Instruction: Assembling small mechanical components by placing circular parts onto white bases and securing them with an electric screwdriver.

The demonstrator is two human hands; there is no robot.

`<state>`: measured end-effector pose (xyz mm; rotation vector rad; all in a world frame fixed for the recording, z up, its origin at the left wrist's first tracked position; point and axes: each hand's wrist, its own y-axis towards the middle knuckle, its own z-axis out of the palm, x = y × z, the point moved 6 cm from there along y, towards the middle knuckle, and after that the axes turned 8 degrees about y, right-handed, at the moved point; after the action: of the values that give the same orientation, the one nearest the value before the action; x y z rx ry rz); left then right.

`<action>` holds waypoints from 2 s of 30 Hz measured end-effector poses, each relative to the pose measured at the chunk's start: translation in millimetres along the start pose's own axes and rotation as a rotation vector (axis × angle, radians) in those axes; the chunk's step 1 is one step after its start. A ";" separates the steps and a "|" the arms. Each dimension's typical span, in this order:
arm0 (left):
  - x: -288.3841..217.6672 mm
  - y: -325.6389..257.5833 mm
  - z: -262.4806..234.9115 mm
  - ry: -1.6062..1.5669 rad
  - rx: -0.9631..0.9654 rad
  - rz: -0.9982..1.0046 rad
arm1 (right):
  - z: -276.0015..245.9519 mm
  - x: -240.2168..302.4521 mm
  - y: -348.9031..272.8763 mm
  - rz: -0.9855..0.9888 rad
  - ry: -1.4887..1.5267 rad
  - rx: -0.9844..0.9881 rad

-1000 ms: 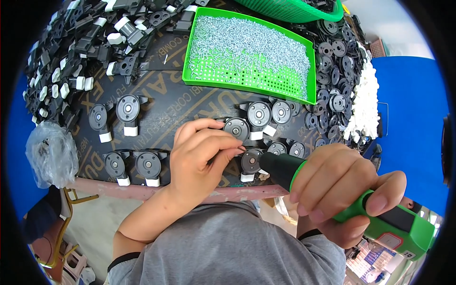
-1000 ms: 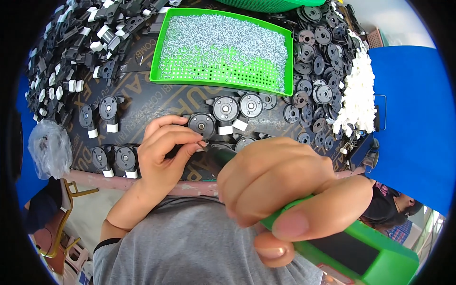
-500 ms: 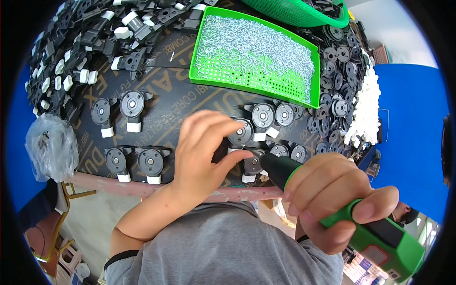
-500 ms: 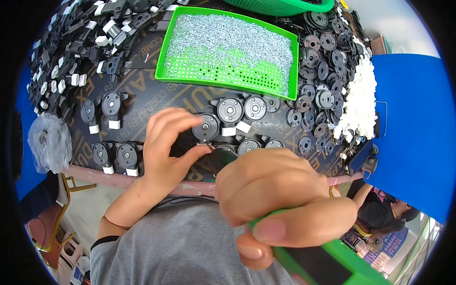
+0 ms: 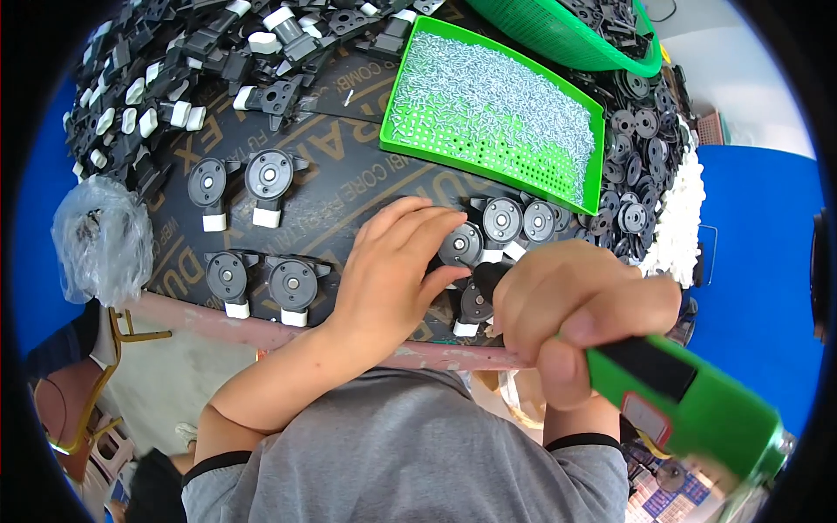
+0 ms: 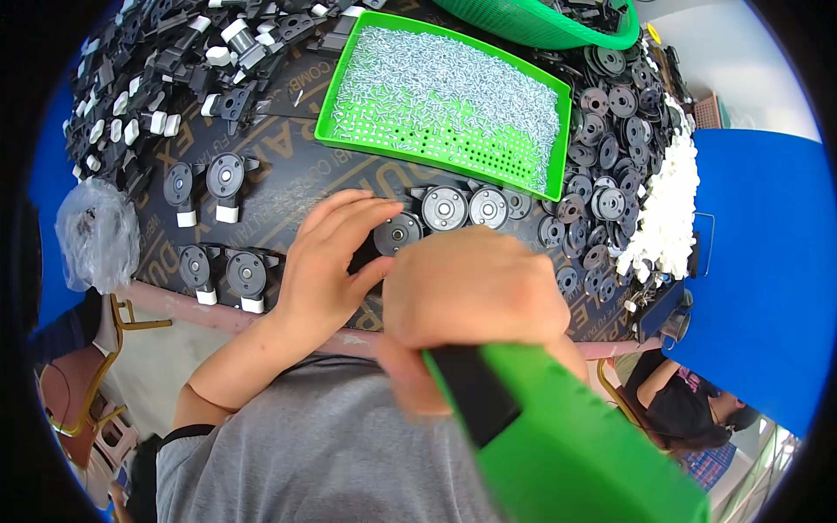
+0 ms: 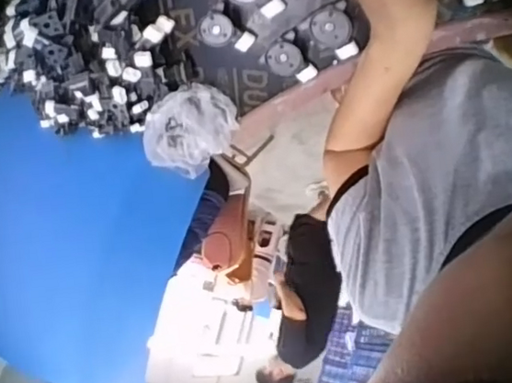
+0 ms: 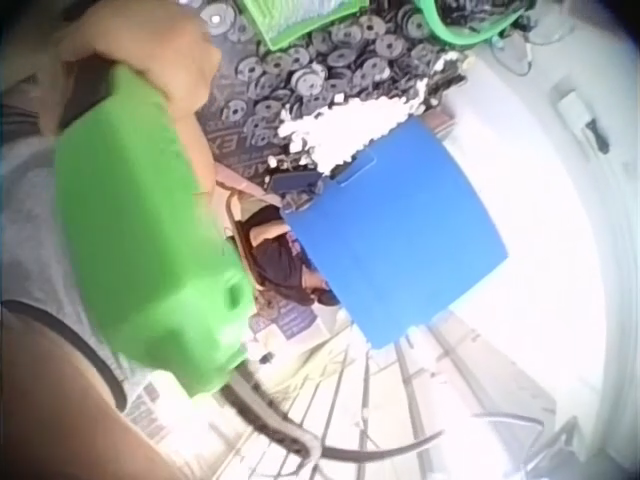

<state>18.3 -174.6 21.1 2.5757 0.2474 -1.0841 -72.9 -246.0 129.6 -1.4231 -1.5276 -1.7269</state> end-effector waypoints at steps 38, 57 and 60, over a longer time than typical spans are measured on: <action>5.3 -30.2 -20.9 0.051 0.153 0.037 | -95.5 -46.6 3.8 -0.198 -0.154 -0.743; 14.0 -23.9 -16.4 -0.191 0.141 -0.033 | -42.5 33.1 -2.9 -0.286 0.051 -0.463; 16.0 -24.7 -16.4 -0.219 0.137 -0.032 | 1.5 37.8 -3.4 -0.203 0.059 -0.306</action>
<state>33.2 -145.1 14.5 2.5482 0.1660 -1.4284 -89.5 -232.3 160.9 -1.3798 -1.4662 -2.1826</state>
